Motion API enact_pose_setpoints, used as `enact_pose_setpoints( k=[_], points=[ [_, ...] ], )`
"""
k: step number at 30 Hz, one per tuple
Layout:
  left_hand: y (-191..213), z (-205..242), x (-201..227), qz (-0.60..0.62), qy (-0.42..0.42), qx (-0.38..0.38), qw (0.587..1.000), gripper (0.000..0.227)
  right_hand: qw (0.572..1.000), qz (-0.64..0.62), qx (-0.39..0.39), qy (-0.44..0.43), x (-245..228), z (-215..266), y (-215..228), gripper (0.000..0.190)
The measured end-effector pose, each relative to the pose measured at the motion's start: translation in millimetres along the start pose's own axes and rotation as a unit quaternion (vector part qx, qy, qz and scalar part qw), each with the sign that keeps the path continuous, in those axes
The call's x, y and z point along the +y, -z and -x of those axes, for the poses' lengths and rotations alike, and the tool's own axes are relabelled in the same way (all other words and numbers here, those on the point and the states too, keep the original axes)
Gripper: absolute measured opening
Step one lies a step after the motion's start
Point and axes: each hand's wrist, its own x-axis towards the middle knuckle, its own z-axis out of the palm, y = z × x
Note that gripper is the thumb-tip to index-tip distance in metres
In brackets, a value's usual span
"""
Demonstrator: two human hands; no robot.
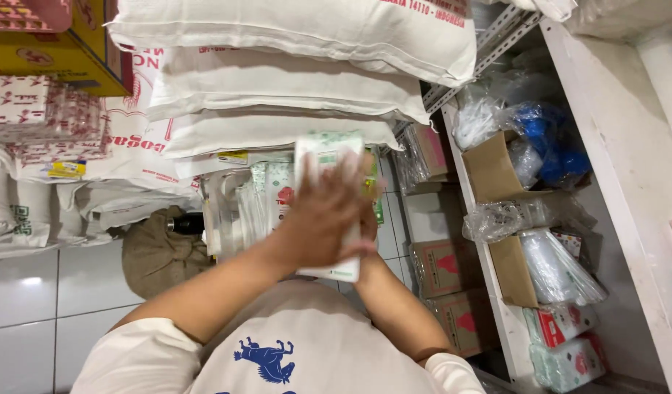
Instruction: The person repeatedly picks up small packaged items from a lower shelf and places them onto an upper shelf. They handle blue 'EXPO' packets and red/white 'TOMAT' packets one at a time, stacking them neatly on the upper shelf.
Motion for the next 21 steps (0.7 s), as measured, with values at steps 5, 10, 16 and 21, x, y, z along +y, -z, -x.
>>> enact_pose_setpoints(
  k=[5,10,16,21],
  points=[
    [-5.8,-16.3,-37.9,-0.020,0.064,0.086,0.994,0.084,0.996,-0.046,-0.032,-0.067,-8.7,14.3,33.5,0.078],
    [-12.1,-8.0,-59.8,0.335,0.136,0.079,0.929,0.076,0.976,0.203,0.035,0.068,-25.3,24.2,20.1,0.119],
    [-67.1,-6.8,4.8,0.634,0.269,0.036,0.725,0.049,0.659,0.694,0.126,0.260,-47.1,37.3,0.3,0.118],
    [-74.5,-44.6,4.3,0.697,0.360,0.097,0.613,0.034,0.752,0.594,0.141,0.248,-50.5,68.9,12.8,0.092]
  ],
)
